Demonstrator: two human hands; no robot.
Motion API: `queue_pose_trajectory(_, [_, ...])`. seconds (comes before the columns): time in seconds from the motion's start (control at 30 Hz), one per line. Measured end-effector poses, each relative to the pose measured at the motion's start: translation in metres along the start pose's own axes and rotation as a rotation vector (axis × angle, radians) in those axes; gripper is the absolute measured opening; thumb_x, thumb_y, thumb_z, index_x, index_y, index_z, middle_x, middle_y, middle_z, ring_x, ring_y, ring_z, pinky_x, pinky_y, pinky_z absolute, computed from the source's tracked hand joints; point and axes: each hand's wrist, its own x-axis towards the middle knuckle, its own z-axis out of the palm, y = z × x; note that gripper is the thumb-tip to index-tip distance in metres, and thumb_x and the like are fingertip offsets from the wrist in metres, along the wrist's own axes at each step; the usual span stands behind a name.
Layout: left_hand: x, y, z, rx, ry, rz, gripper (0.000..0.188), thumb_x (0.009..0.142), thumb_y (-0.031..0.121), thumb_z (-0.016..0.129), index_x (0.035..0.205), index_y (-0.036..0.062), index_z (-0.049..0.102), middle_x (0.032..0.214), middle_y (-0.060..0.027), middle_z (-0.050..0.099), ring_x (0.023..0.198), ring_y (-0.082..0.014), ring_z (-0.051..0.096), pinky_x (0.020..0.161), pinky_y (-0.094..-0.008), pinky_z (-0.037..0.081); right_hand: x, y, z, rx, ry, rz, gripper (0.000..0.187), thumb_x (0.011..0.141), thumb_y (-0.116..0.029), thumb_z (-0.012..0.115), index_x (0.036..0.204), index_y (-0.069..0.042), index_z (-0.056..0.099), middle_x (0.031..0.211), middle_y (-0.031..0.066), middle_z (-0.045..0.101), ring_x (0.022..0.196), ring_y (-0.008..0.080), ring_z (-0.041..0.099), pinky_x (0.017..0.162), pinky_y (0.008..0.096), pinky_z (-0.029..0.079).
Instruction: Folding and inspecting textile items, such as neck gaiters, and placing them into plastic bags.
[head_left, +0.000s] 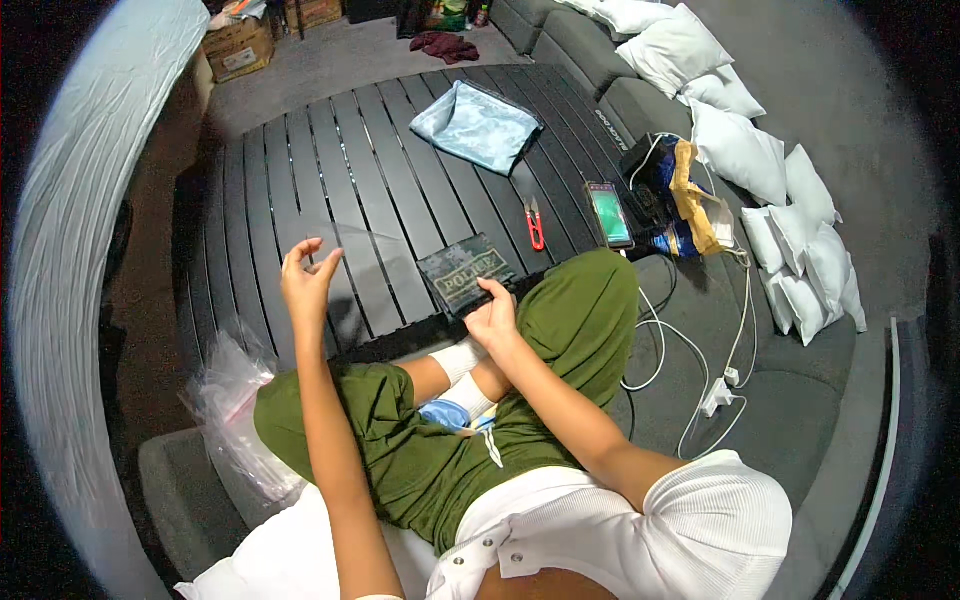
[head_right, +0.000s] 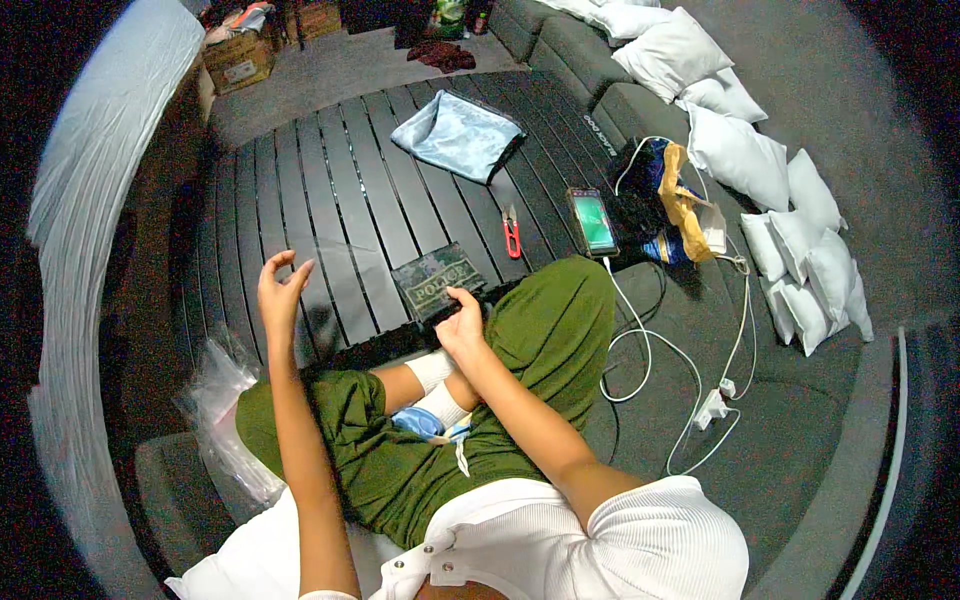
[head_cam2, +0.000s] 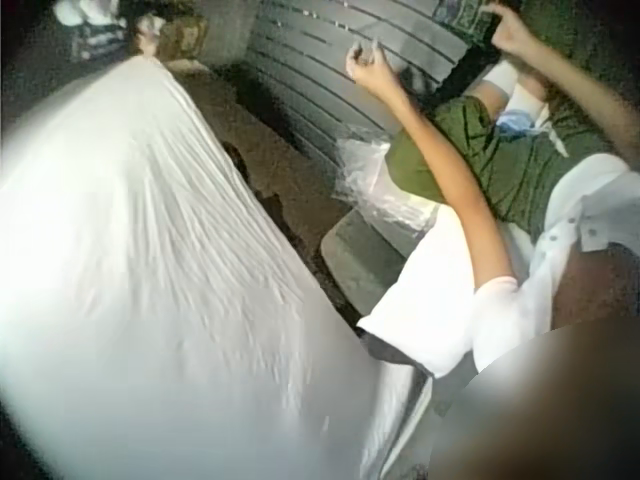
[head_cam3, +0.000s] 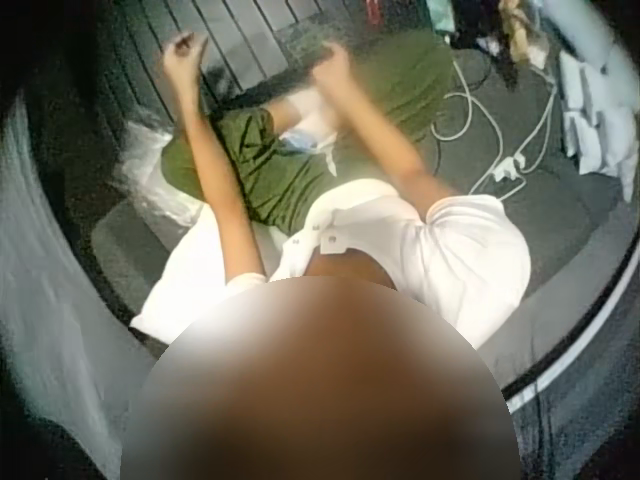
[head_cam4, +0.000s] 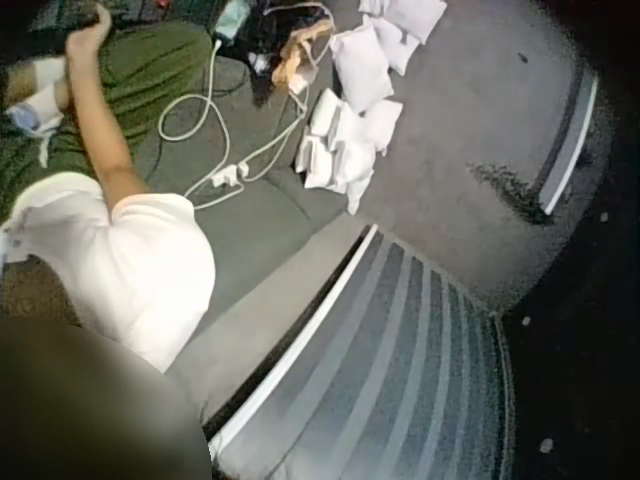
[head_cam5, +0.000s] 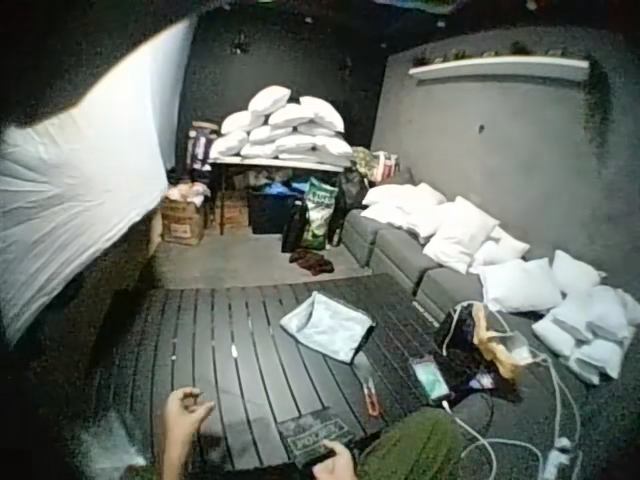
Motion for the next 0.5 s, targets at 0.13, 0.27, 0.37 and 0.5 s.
queue_pose_trajectory(0.13, [-0.007,0.022,-0.002,0.332,0.119,0.086,0.037,0.071,0.019,0.071,0.101,0.0034,0.055,0.103,-0.0082,0.051,0.079,-0.0159,0.057,0.067,-0.0268,0.048,-0.003,0.001,0.002,-0.016,0.033,0.005,0.023,0.073,-0.009,0.055,0.094,-0.001,0.052,0.095,0.0111,0.059,0.089,0.0270,0.056,0.087,0.0396,0.043])
queue_pose_trajectory(0.27, [-0.009,0.043,-0.004,0.611,0.322,0.311,0.033,0.074,0.015,0.065,0.105,0.0077,0.053,0.108,-0.0088,0.046,0.090,-0.0225,0.056,0.071,-0.0328,0.047,-0.003,-0.001,-0.004,-0.147,-0.037,0.049,0.022,0.074,-0.009,0.053,0.094,-0.001,0.052,0.093,0.0110,0.059,0.087,0.0264,0.057,0.086,0.0393,0.043])
queue_pose_trajectory(0.37, [-0.017,0.052,0.009,0.729,0.389,0.555,0.031,0.076,0.010,0.060,0.107,0.0090,0.052,0.106,-0.0078,0.049,0.090,-0.0243,0.056,0.070,-0.0355,0.048,-0.006,0.000,-0.003,-0.231,-0.048,0.052,0.015,0.073,-0.007,0.055,0.088,-0.002,0.053,0.088,0.0086,0.059,0.081,0.0228,0.057,0.077,0.0360,0.047])
queue_pose_trajectory(0.5, [-0.031,0.039,0.040,0.722,0.059,0.695,0.030,0.076,0.003,0.054,0.106,0.0081,0.052,0.107,-0.0073,0.051,0.089,-0.0255,0.057,0.067,-0.0347,0.049,-0.013,0.000,0.000,-0.339,-0.042,0.045,0.017,0.073,-0.006,0.053,0.089,-0.001,0.053,0.086,0.0086,0.059,0.077,0.0218,0.058,0.074,0.0361,0.049])
